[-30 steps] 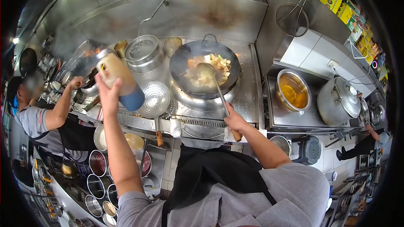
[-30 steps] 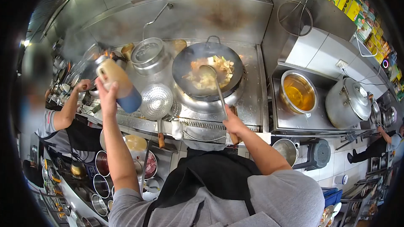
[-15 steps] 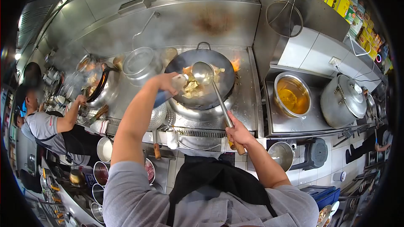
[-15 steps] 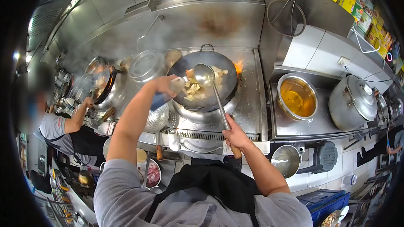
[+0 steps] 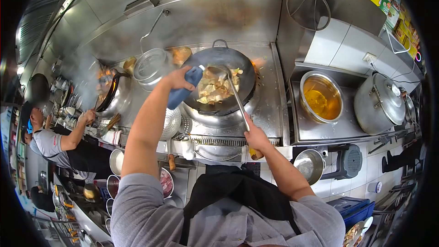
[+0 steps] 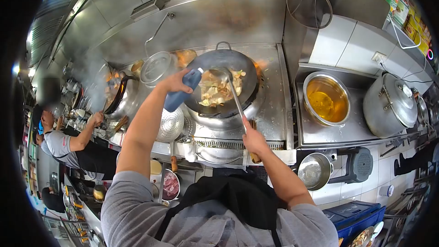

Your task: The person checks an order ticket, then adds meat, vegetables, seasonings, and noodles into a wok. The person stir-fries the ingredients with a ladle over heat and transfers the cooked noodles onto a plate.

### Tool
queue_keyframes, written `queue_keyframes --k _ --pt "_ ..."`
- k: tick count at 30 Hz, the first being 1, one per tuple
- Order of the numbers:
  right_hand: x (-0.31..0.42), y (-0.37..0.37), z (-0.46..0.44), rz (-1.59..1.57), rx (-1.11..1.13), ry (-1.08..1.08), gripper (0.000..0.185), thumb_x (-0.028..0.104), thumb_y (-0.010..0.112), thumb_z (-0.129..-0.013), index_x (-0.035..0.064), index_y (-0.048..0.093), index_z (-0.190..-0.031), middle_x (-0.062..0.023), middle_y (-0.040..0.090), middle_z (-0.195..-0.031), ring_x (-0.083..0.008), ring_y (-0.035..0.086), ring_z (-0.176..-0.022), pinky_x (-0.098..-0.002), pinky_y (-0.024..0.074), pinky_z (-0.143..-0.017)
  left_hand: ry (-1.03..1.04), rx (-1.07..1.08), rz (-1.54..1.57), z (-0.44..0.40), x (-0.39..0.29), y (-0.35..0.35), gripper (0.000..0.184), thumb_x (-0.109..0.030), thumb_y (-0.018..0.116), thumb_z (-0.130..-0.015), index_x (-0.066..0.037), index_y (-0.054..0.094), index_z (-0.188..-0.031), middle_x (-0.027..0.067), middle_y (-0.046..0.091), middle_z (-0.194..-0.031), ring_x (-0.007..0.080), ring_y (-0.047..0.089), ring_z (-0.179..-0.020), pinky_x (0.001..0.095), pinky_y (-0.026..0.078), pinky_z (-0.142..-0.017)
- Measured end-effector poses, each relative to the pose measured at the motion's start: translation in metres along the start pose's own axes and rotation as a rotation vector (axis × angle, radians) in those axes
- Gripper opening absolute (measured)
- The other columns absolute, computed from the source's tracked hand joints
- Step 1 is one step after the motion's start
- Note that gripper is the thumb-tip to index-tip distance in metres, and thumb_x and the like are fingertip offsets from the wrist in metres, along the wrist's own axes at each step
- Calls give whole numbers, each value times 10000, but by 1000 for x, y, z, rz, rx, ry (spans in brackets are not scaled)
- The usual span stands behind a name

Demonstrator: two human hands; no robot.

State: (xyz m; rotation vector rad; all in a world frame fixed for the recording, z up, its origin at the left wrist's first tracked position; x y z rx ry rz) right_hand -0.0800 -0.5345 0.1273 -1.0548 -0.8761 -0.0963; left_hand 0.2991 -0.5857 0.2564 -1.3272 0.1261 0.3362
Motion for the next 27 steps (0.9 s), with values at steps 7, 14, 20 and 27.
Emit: queue_keyframes --k 7,14,20,27 --pt "0 -7 17 -825 242 87 797 11 528 -897 166 114 -1560 -109 580 -778 -204 575 -572 -353 475 -539 -33 145 9 8 25 24 1011 -353 864 -553 -171 408 -1436 189 631 -1213 352 602 -1132 415 470 -954" --pt "29 -7 43 -1035 346 178 806 -54 508 -886 174 132 -1561 -34 485 -731 -112 448 -515 -266 401 -463 -28 281 -234 -3 26 30 1004 -323 874 -533 -174 434 -1423 157 633 -1227 333 619 -1106 420 481 -945" --pt "31 -1 35 -955 316 167 793 -40 508 -886 178 149 -1559 -35 490 -719 -113 453 -515 -262 404 -465 -86 151 -147 30 56 21 1012 -308 871 -535 -164 428 -1433 155 639 -1223 330 618 -1109 405 479 -956" --pt "15 24 -25 -213 -36 113 812 43 515 -879 190 93 -1558 -189 631 -787 -285 633 -683 -414 501 -629 -88 -251 178 125 103 0 1011 -297 871 -566 -154 402 -1450 180 630 -1226 330 594 -1156 402 457 -985"
Point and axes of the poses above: each hand's wrist, its own z-axis away from the middle knuckle, its own y-axis out of the palm, x = y × z, the point moved 1 cm from there along -z, towards the middle knuckle
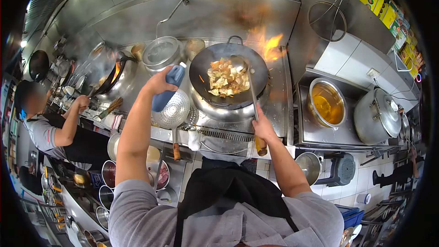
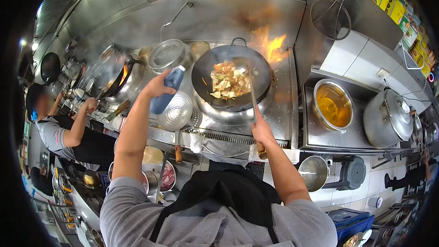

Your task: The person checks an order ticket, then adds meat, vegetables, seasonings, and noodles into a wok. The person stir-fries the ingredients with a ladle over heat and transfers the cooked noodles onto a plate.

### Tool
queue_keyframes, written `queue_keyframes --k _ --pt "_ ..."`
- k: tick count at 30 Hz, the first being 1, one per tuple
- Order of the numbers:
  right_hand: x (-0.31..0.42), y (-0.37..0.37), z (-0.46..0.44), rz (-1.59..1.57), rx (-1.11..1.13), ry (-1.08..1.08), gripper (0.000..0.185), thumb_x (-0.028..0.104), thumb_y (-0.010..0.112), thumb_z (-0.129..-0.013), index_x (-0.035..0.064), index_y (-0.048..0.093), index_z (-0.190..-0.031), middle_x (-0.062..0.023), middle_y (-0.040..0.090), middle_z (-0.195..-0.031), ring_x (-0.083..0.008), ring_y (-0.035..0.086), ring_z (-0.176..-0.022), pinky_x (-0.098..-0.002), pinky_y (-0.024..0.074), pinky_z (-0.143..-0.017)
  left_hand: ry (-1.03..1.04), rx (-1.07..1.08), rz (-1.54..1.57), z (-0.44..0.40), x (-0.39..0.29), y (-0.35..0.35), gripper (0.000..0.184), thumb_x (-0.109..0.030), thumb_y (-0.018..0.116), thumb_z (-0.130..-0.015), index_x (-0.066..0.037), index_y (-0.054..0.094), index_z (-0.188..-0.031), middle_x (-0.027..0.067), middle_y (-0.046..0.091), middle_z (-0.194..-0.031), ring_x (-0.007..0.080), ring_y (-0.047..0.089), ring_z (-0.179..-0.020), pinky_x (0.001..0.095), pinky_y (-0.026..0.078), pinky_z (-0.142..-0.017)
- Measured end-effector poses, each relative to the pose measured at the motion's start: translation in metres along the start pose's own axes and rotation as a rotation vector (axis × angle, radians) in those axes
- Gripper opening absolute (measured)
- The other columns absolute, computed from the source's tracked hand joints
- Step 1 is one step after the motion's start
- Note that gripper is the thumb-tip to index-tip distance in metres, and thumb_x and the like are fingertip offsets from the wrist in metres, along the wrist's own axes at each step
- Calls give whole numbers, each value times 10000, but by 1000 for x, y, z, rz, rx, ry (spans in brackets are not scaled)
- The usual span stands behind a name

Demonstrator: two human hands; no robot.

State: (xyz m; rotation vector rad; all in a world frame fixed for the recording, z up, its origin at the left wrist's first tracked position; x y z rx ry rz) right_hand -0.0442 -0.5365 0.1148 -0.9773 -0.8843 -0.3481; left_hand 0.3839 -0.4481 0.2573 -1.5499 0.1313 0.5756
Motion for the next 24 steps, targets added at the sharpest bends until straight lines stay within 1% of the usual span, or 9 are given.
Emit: queue_keyframes --k 2,5,7,9,11,15,17,19,24 --pt "14 5 -7 336 -115 57 864 97 488 -871 196 -37 -1550 -342 640 -985 -464 643 -903 -504 483 -842 -22 10 -33 17 6 -6 1015 -274 877 -569 -121 395 -1449 209 625 -1226 336 595 -1155 400 442 -998" --pt "1 34 -31 296 -148 59 871 98 487 -870 192 -53 -1547 -352 633 -992 -456 639 -932 -489 486 -847 -34 49 25 31 12 -9 1005 -251 877 -570 -121 402 -1446 202 626 -1227 330 598 -1150 396 443 -995" --pt "-24 50 -46 270 -174 -41 861 79 499 -883 213 -25 -1553 -263 660 -879 -381 663 -764 -474 514 -694 -37 53 65 31 24 -2 1001 -240 876 -571 -121 403 -1445 193 629 -1222 325 601 -1144 392 444 -993" --pt "3 30 -24 -844 379 166 852 51 526 -892 239 30 -1559 -105 580 -726 -226 573 -570 -380 466 -516 -37 63 106 34 33 2 997 -228 876 -573 -121 403 -1444 184 633 -1218 319 603 -1138 388 444 -991" --pt "15 1 -16 -979 428 248 838 29 551 -892 260 98 -1558 -12 453 -671 -119 442 -504 -291 389 -449 -33 41 140 36 38 5 1017 -250 886 -543 -129 419 -1438 184 642 -1207 322 606 -1141 380 448 -999" --pt "-6 10 -43 -549 296 71 795 48 544 -890 174 131 -1556 -73 575 -745 -175 520 -535 -335 446 -482 -36 72 111 32 45 9 1002 -250 883 -539 -139 434 -1427 183 641 -1209 325 606 -1139 384 452 -994" --pt "-39 35 -78 261 -276 -305 813 32 545 -877 120 104 -1555 -168 667 -918 -219 577 -588 -364 494 -534 -11 174 5 26 31 8 1000 -246 874 -558 -143 413 -1440 175 637 -1218 319 605 -1137 391 446 -992" --pt "14 25 -41 329 -176 -66 833 2 548 -862 100 94 -1553 -261 653 -1090 -249 609 -632 -381 521 -579 1 183 -55 15 18 9 998 -257 871 -553 -158 419 -1437 166 631 -1236 329 603 -1139 392 452 -988" --pt "17 -3 -6 -609 257 114 822 -28 519 -872 135 100 -1560 -74 530 -734 -157 488 -508 -310 434 -461 14 348 -177 -17 -31 15 981 -251 872 -542 -192 441 -1421 141 630 -1251 322 607 -1133 404 468 -971"
Point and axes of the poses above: each hand's wrist, its own z-axis away from the middle knuckle, its own y-axis out of the palm, x = y × z, the point moved 1 cm from there along -z, towards the middle knuckle
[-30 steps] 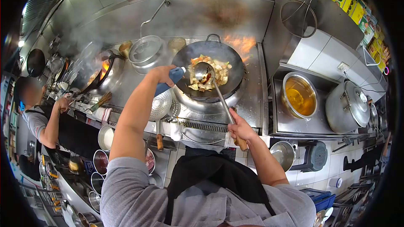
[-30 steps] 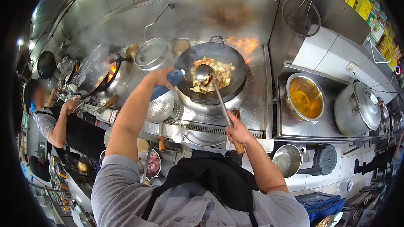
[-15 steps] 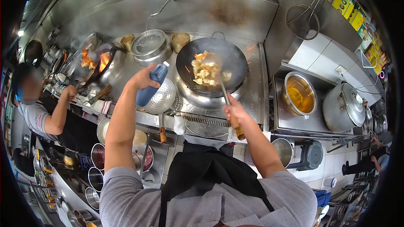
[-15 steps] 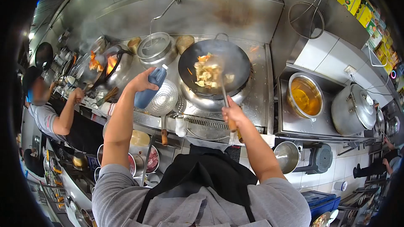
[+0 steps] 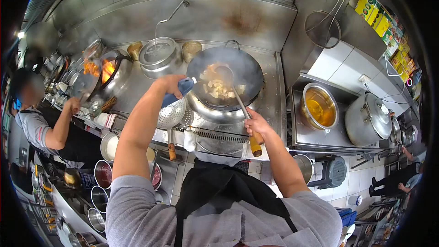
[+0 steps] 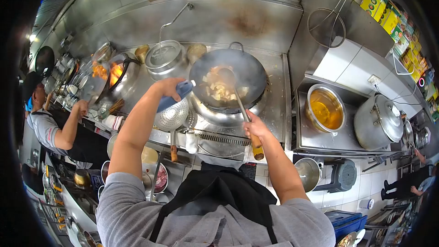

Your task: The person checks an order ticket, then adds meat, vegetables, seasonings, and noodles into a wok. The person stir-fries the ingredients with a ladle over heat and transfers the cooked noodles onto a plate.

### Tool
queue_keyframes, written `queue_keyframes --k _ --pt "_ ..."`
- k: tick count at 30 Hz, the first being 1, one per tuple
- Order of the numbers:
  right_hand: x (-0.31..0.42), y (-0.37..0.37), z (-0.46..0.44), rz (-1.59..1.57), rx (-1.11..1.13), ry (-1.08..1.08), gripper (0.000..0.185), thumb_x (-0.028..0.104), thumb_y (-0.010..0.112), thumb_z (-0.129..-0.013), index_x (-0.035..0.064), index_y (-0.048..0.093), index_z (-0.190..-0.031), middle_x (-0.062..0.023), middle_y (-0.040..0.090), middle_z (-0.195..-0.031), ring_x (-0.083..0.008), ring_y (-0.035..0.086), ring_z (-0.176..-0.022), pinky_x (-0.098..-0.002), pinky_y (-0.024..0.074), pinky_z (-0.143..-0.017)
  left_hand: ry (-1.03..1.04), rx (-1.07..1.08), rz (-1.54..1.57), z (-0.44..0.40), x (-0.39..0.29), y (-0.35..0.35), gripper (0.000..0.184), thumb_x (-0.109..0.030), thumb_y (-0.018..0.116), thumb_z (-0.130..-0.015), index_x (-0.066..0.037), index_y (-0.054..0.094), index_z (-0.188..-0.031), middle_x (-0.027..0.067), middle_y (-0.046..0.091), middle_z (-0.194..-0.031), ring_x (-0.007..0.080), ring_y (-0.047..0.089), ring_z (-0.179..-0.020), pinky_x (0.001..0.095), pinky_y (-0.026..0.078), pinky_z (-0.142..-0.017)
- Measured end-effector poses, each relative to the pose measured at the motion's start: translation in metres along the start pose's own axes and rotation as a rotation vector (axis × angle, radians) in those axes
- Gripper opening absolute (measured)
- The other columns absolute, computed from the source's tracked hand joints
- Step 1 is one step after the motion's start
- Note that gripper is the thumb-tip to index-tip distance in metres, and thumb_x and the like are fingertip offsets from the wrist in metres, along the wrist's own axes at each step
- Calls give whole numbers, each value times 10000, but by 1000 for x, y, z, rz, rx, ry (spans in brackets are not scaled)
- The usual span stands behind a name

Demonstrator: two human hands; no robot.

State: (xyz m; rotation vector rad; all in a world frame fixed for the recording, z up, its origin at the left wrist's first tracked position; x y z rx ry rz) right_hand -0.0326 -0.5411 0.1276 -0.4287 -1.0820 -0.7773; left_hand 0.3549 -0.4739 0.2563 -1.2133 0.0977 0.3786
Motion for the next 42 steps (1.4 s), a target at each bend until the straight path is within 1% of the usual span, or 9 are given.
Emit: queue_keyframes --k 9,11,16,26,29,31,34,39,42 --pt "-19 -22 -13 817 -339 -268 861 64 572 -852 131 79 -1555 -255 633 -1186 -352 631 -1074 -399 454 -961 -23 -218 0 13 23 -16 961 -254 883 -560 -171 439 -1409 187 648 -1185 343 616 -1113 415 486 -941" --pt "4 -3 6 864 -448 41 846 63 558 -855 118 82 -1553 -287 615 -1198 -383 617 -1102 -438 448 -961 -11 -497 257 46 42 -5 975 -210 876 -588 -138 384 -1427 202 628 -1200 326 612 -1113 393 472 -957" --pt "-22 15 -16 207 -206 -95 810 -8 502 -855 123 119 -1556 -78 547 -736 -135 460 -465 -310 407 -433 10 -859 623 136 111 43 974 -85 843 -622 -92 320 -1444 143 572 -1221 255 568 -1099 363 435 -991" --pt "14 9 12 425 6 10 807 -47 531 -853 233 223 -1544 -27 517 -722 -105 463 -515 -285 404 -439 -493 -1035 604 263 216 177 1065 -90 844 -569 -35 273 -1467 234 479 -1346 339 518 -1208 401 408 -1044" --pt "51 -3 -5 507 -75 -43 785 -38 523 -832 96 202 -1536 -97 592 -817 -131 497 -503 -297 408 -415 -593 -1108 630 274 228 230 1082 -95 861 -551 -24 279 -1460 240 517 -1306 341 534 -1192 379 415 -1038" --pt "53 -2 -33 744 -287 -158 785 5 520 -841 63 159 -1535 -226 656 -1037 -274 641 -658 -394 521 -582 -757 -1063 728 285 209 246 1089 -96 866 -543 -27 280 -1458 249 550 -1274 349 550 -1180 385 416 -1039" --pt "53 -6 -76 1126 -377 -31 754 104 496 -876 25 117 -1523 -329 565 -1236 -451 543 -1179 -462 410 -1007 -902 -1119 675 294 196 282 984 -69 831 -592 -71 330 -1439 256 550 -1304 360 552 -1209 400 432 -1030" --pt "12 -5 -78 1371 -129 -214 778 93 504 -892 145 87 -1546 -288 612 -1179 -434 592 -1102 -470 447 -941 -905 -1495 583 364 139 307 698 25 648 -753 -69 366 -1385 235 550 -1312 327 556 -1232 404 481 -975" --pt "-29 -44 -86 1355 54 -388 836 2 527 -886 172 56 -1555 -255 355 -1491 -402 437 -1314 -414 364 -1069 -1009 -1633 741 429 51 338 690 -15 646 -808 -94 332 -1417 199 526 -1350 315 533 -1257 390 476 -998"
Point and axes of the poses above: each hand's wrist, its own z-axis away from the middle knuckle, its own y-axis out of the palm, x = y × z, the point moved 1 cm from there along -z, towards the middle knuckle
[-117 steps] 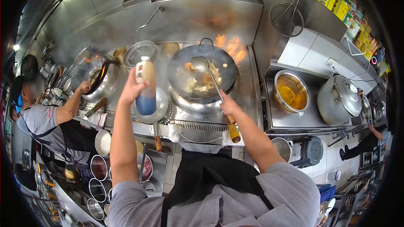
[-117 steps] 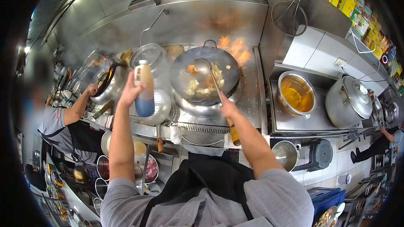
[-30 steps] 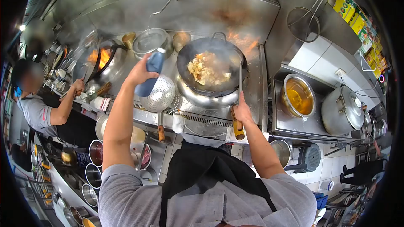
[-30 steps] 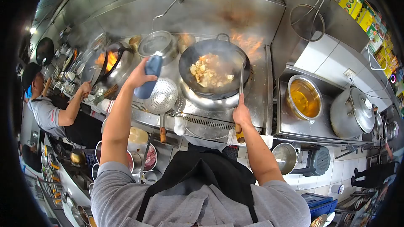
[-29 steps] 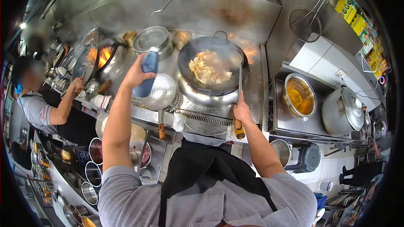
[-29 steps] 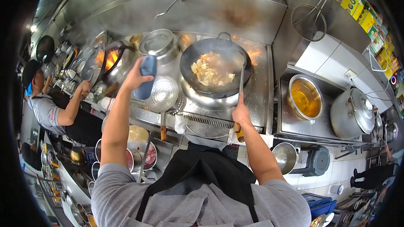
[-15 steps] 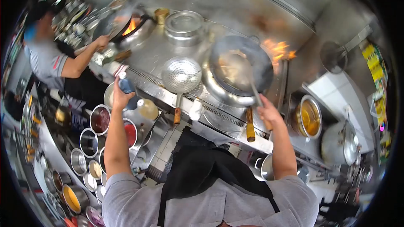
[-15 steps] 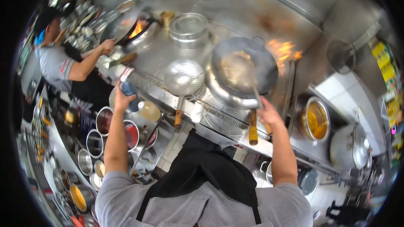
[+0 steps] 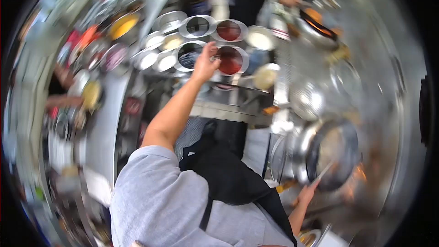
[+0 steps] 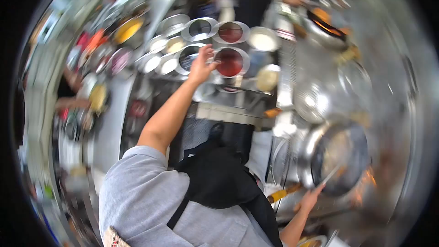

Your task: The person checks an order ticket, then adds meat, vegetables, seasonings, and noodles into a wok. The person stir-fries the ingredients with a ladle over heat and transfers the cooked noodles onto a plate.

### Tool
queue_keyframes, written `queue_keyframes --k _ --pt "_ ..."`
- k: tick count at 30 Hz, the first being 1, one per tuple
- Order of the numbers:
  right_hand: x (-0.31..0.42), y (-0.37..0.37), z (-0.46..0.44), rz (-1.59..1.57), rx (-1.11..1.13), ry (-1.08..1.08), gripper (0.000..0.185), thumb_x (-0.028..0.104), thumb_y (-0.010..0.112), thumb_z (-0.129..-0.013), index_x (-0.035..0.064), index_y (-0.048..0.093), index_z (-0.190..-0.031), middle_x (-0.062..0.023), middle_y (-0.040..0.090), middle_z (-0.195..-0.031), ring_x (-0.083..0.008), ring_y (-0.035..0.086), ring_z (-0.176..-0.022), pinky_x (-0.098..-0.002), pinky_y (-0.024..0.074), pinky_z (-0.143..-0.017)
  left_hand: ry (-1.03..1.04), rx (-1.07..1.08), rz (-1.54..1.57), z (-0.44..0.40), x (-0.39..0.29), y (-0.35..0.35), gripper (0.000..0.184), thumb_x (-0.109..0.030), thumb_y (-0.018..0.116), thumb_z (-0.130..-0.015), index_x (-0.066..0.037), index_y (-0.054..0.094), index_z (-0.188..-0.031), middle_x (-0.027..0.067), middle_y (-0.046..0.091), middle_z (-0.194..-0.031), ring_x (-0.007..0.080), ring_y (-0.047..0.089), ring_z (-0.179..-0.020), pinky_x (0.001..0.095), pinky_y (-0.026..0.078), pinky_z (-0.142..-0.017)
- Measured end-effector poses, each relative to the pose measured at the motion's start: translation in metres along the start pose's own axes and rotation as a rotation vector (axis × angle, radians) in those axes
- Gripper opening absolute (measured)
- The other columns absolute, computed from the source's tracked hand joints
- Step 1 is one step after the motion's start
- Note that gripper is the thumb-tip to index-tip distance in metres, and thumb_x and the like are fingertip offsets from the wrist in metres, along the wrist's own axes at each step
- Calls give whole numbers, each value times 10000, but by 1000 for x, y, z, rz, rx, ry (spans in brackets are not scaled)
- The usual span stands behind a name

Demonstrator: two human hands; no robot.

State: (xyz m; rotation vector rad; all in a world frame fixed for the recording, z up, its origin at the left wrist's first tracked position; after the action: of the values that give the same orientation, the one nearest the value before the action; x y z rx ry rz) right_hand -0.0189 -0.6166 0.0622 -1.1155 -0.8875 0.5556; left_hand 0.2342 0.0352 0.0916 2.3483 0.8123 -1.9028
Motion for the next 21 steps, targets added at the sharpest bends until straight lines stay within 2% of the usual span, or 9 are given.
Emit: queue_keyframes --k 5,7,8,9,11,12,13,19,21 --pt "-38 2 -1 -155 187 -129 910 -44 546 -820 174 64 -1560 -238 325 -1519 -389 404 -1349 -400 357 -1073 -253 -416 -41 169 38 -176 698 -25 666 -804 -71 327 -1412 193 534 -1331 282 531 -1249 389 443 -1030" --pt "-40 -3 -13 -94 149 -282 915 -47 554 -815 170 71 -1560 -231 315 -1527 -368 404 -1354 -394 364 -1066 -335 -728 -19 237 86 -252 606 -24 648 -825 -61 379 -1367 178 551 -1281 295 600 -1121 382 540 -887" --pt "3 -21 5 -238 189 -90 885 -124 526 -770 32 113 -1538 -201 284 -1536 -279 344 -1378 -298 228 -1133 -405 -881 33 265 80 -287 565 -25 639 -833 -49 397 -1344 172 551 -1255 277 608 -1066 381 558 -832" --pt "32 -33 22 -307 198 -8 895 -101 557 -769 33 116 -1537 -215 285 -1530 -279 364 -1363 -307 257 -1119 -472 -1030 89 293 74 -320 526 -25 630 -841 -38 416 -1321 166 552 -1229 258 616 -1010 381 576 -776" --pt "-36 -4 -35 -190 129 -203 895 -79 577 -772 35 121 -1534 -224 355 -1485 -308 424 -1315 -332 303 -1093 -518 -1229 59 342 89 -381 440 -49 601 -877 -25 440 -1286 158 545 -1223 261 602 -1030 373 578 -739" --pt "-75 14 -72 -45 89 -113 890 -46 582 -782 81 131 -1539 -221 440 -1416 -340 520 -1211 -359 423 -985 -510 -1248 61 358 95 -404 440 -49 601 -877 -25 440 -1286 158 545 -1223 261 602 -1030 373 578 -739" --pt "-50 21 -51 -143 4 75 871 -33 544 -788 123 130 -1538 -243 531 -1279 -352 636 -871 -397 527 -708 -509 -1310 91 374 103 -426 411 -67 599 -886 -27 455 -1269 155 547 -1210 256 610 -996 375 579 -728" --pt "22 34 24 -363 -64 285 858 -36 522 -796 145 130 -1538 -234 521 -1295 -342 628 -822 -399 522 -670 -697 -1370 149 397 176 -551 396 -190 617 -913 -11 476 -1237 138 592 -1096 227 636 -853 345 572 -587" --pt "41 40 42 -405 -63 313 855 -37 515 -798 152 130 -1538 -231 518 -1300 -338 625 -806 -400 520 -657 -850 -1465 375 390 192 -580 416 -263 627 -927 -19 477 -1228 130 596 -1049 227 641 -773 342 561 -547"
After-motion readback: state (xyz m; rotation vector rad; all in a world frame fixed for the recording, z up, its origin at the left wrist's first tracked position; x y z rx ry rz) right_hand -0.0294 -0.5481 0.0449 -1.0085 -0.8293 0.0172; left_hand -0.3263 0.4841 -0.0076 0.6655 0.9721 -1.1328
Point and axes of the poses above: each hand's wrist, its own z-axis away from the middle knuckle, its own y-axis out of the palm, x = y × z, the point moved 1 cm from there along -z, towards the middle knuckle
